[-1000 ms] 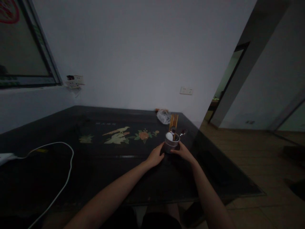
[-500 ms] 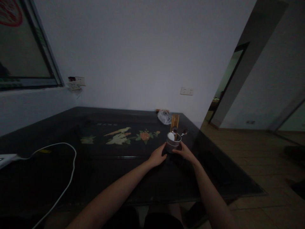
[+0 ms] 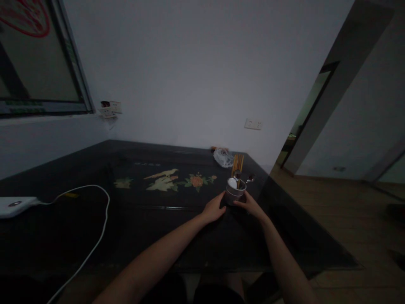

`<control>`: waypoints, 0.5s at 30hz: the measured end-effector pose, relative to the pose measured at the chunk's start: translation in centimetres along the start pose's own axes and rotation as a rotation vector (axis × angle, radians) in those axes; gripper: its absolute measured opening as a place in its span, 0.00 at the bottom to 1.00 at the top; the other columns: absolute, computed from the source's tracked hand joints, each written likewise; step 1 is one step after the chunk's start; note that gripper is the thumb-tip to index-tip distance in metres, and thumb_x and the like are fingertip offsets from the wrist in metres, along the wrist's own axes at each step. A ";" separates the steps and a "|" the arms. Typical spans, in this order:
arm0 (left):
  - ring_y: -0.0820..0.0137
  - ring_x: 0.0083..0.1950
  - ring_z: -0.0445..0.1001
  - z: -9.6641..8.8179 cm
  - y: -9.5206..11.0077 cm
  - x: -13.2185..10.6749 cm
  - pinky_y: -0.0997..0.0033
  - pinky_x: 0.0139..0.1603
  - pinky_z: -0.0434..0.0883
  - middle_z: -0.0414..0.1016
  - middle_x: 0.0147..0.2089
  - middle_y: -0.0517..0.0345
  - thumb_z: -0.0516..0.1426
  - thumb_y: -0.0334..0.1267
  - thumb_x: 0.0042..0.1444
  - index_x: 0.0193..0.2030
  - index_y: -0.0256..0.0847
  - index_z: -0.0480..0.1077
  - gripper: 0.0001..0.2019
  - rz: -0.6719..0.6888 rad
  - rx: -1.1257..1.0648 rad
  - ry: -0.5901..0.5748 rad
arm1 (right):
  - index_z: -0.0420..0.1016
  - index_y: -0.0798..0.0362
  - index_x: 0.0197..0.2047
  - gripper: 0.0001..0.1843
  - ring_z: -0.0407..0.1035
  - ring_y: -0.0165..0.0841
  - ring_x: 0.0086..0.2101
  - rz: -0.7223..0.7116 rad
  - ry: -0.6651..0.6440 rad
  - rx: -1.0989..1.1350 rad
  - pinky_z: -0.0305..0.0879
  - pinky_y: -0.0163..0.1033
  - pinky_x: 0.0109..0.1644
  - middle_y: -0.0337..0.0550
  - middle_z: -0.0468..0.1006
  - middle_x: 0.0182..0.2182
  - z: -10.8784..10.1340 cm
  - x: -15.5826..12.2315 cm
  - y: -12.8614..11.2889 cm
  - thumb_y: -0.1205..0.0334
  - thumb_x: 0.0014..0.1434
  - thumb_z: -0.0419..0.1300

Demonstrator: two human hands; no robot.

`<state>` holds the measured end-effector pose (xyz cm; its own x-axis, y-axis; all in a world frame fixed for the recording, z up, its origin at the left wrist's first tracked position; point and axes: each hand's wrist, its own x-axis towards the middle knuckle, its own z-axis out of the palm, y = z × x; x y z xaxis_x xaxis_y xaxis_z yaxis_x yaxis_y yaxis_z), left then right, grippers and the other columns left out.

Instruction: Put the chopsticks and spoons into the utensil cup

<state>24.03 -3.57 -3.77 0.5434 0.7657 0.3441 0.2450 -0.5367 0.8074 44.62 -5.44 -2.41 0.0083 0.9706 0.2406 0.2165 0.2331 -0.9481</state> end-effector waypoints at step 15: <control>0.60 0.60 0.64 -0.9 1.0 0.1 0.57 0.62 0.60 0.65 0.59 0.42 0.54 0.28 0.50 0.60 0.34 0.58 0.28 0.070 0.035 0.067 | 0.67 0.52 0.51 0.36 0.71 0.48 0.44 0.070 0.328 -0.258 0.66 0.57 0.49 0.55 0.74 0.47 -1.3 -2.7 -2.2 0.52 0.39 0.68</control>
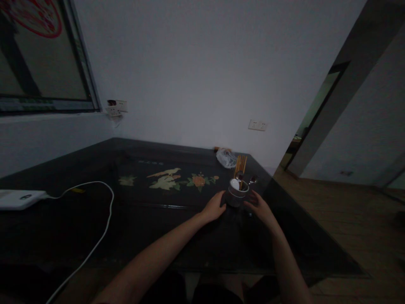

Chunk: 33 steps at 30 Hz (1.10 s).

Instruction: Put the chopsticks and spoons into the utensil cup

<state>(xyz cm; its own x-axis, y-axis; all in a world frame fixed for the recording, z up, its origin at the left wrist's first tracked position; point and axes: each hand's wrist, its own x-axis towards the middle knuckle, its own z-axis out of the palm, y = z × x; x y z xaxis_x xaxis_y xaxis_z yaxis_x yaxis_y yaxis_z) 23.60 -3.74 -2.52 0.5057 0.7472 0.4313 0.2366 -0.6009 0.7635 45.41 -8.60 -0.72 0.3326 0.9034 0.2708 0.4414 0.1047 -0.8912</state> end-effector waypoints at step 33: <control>0.75 0.26 0.64 -10.2 -0.5 -5.1 0.79 0.30 0.60 0.69 0.24 0.63 0.49 0.33 0.57 0.38 0.38 0.73 0.11 -0.017 0.253 -0.203 | 0.74 0.55 0.28 0.14 0.65 0.29 0.25 -0.345 -0.508 -0.073 0.56 0.32 0.30 0.38 0.72 0.22 13.2 -2.4 -4.5 0.58 0.59 0.53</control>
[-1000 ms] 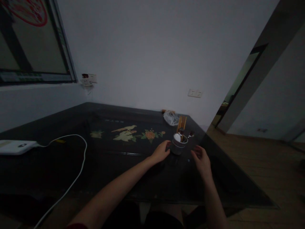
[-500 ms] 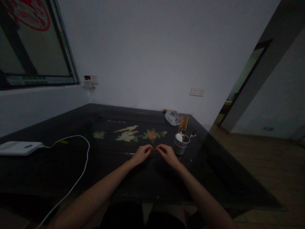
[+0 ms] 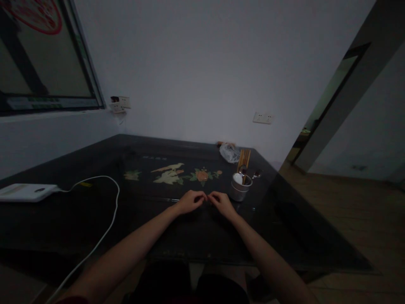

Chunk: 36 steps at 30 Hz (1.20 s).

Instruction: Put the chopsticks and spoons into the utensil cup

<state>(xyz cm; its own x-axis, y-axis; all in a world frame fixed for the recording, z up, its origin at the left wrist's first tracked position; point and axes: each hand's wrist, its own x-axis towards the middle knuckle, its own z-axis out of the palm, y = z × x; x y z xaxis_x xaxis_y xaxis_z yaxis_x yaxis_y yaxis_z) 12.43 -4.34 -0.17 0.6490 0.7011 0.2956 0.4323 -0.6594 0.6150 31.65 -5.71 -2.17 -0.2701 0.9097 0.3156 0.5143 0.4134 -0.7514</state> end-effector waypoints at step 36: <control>0.75 0.29 0.67 0.4 -1.0 0.2 0.79 0.32 0.61 0.72 0.27 0.61 0.50 0.36 0.57 0.37 0.38 0.73 0.10 -0.002 0.001 -0.002 | 0.74 0.55 0.29 0.14 0.66 0.30 0.25 0.017 0.012 -0.041 0.57 0.32 0.30 0.39 0.73 0.21 -0.3 0.1 0.2 0.57 0.60 0.53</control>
<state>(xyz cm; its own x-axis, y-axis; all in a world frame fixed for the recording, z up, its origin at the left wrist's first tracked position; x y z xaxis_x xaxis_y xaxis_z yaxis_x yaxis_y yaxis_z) 12.38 -3.62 -1.06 0.6494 0.7016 0.2932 0.4342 -0.6587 0.6145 31.94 -5.53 -2.14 -0.2517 0.9169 0.3097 0.5518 0.3989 -0.7324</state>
